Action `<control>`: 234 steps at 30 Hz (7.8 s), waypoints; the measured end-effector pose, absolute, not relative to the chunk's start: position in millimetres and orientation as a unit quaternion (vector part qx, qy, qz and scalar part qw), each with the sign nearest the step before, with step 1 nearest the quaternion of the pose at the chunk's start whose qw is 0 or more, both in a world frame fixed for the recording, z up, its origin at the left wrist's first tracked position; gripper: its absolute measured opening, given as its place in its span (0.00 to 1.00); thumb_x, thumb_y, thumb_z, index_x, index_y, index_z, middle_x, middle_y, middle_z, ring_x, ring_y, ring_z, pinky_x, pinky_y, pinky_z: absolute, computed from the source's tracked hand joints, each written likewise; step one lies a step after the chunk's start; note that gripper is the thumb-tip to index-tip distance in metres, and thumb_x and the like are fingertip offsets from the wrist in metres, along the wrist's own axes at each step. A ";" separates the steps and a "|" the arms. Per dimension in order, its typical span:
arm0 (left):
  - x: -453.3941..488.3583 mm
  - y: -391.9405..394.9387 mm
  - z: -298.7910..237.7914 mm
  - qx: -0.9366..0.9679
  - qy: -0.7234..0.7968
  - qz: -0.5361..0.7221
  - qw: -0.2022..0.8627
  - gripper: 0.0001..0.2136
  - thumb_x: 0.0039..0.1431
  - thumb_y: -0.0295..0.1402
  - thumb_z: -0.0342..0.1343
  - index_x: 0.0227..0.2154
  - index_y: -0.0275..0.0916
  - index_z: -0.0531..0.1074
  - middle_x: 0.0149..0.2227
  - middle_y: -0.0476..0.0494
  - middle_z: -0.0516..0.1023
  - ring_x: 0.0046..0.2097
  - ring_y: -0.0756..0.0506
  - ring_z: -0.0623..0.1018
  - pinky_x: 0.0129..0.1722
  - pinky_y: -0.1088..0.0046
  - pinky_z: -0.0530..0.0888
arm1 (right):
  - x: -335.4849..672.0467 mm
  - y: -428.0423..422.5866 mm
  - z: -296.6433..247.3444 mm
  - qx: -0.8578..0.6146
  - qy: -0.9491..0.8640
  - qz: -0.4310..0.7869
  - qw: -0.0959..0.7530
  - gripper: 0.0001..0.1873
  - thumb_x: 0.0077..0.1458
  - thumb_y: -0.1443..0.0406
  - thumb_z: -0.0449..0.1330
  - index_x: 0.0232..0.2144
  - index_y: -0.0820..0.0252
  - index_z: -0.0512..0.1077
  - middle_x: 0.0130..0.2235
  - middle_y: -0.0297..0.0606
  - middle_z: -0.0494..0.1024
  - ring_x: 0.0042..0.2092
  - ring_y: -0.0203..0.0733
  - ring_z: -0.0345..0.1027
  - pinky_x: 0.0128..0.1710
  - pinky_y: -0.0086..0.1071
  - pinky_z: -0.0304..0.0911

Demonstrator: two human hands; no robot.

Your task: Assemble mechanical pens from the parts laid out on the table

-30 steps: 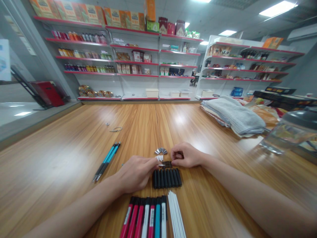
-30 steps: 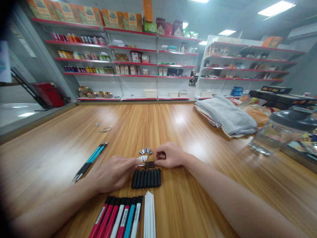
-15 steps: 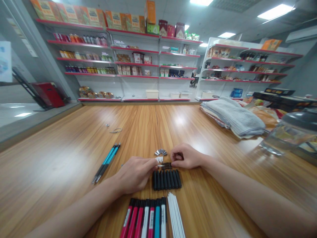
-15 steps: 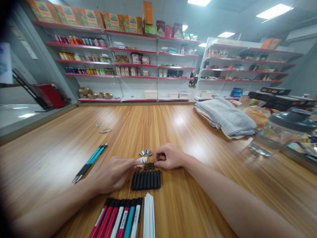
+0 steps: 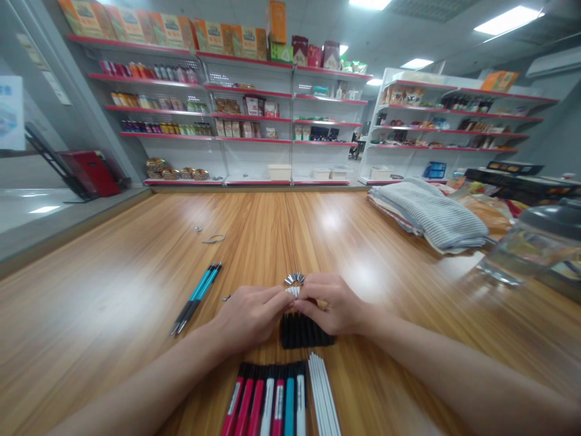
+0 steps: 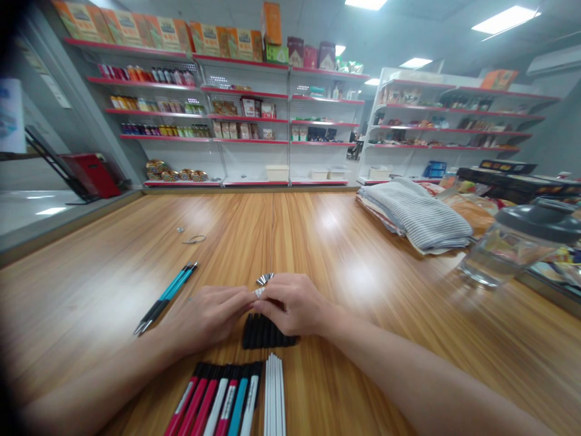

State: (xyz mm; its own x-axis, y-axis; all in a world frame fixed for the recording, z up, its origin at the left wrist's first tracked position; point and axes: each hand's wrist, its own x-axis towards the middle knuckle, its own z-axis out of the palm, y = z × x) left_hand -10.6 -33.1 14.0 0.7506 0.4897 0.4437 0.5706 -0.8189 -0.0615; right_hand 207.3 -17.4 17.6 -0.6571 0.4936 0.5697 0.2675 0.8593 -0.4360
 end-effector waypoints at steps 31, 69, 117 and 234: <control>-11.6 -40.6 28.5 -0.932 -0.196 -0.283 0.113 0.08 0.64 0.27 0.45 0.36 0.39 0.70 0.27 0.49 0.72 0.26 0.52 0.68 0.24 0.75 0.60 | 208.1 -44.1 83.9 -0.327 -0.838 0.420 0.123 0.12 0.55 0.63 0.55 0.27 0.65 0.72 0.21 0.31 0.70 0.23 0.28 0.61 0.21 0.21 0.53; -20.0 -35.4 11.3 -0.902 -0.268 -0.336 0.049 0.05 0.61 0.26 0.50 0.38 0.37 0.70 0.30 0.46 0.75 0.32 0.50 0.74 0.31 0.76 0.69 | 220.5 -67.5 78.9 -0.320 -0.804 0.416 -0.280 0.09 0.42 0.65 0.59 0.15 0.62 0.72 0.20 0.29 0.74 0.26 0.33 0.71 0.24 0.22 0.61; -20.7 -35.3 14.1 -0.902 -0.266 -0.338 0.039 0.06 0.61 0.26 0.50 0.38 0.37 0.70 0.31 0.45 0.75 0.32 0.51 0.74 0.31 0.76 0.70 | 211.0 -66.1 66.5 -0.374 -0.733 0.416 -0.387 0.23 0.46 0.50 0.61 0.13 0.62 0.69 0.18 0.31 0.72 0.28 0.36 0.72 0.33 0.27 0.65; -22.0 -15.6 7.9 -0.873 -0.367 -0.278 -0.162 0.05 0.61 0.27 0.49 0.34 0.38 0.70 0.33 0.47 0.72 0.34 0.50 0.71 0.35 0.75 0.67 | 207.3 -9.1 7.1 -0.490 -0.704 0.239 0.456 0.16 0.59 0.55 0.54 0.28 0.61 0.70 0.26 0.33 0.72 0.28 0.34 0.63 0.27 0.27 0.56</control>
State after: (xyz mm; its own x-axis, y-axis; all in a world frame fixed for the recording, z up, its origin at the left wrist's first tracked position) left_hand -22.0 -15.6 7.9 0.5761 0.7312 0.3654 0.5508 -0.6775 0.4874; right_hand 207.3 -9.1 7.1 -0.1044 0.9071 0.4077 0.4710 0.4061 -0.7831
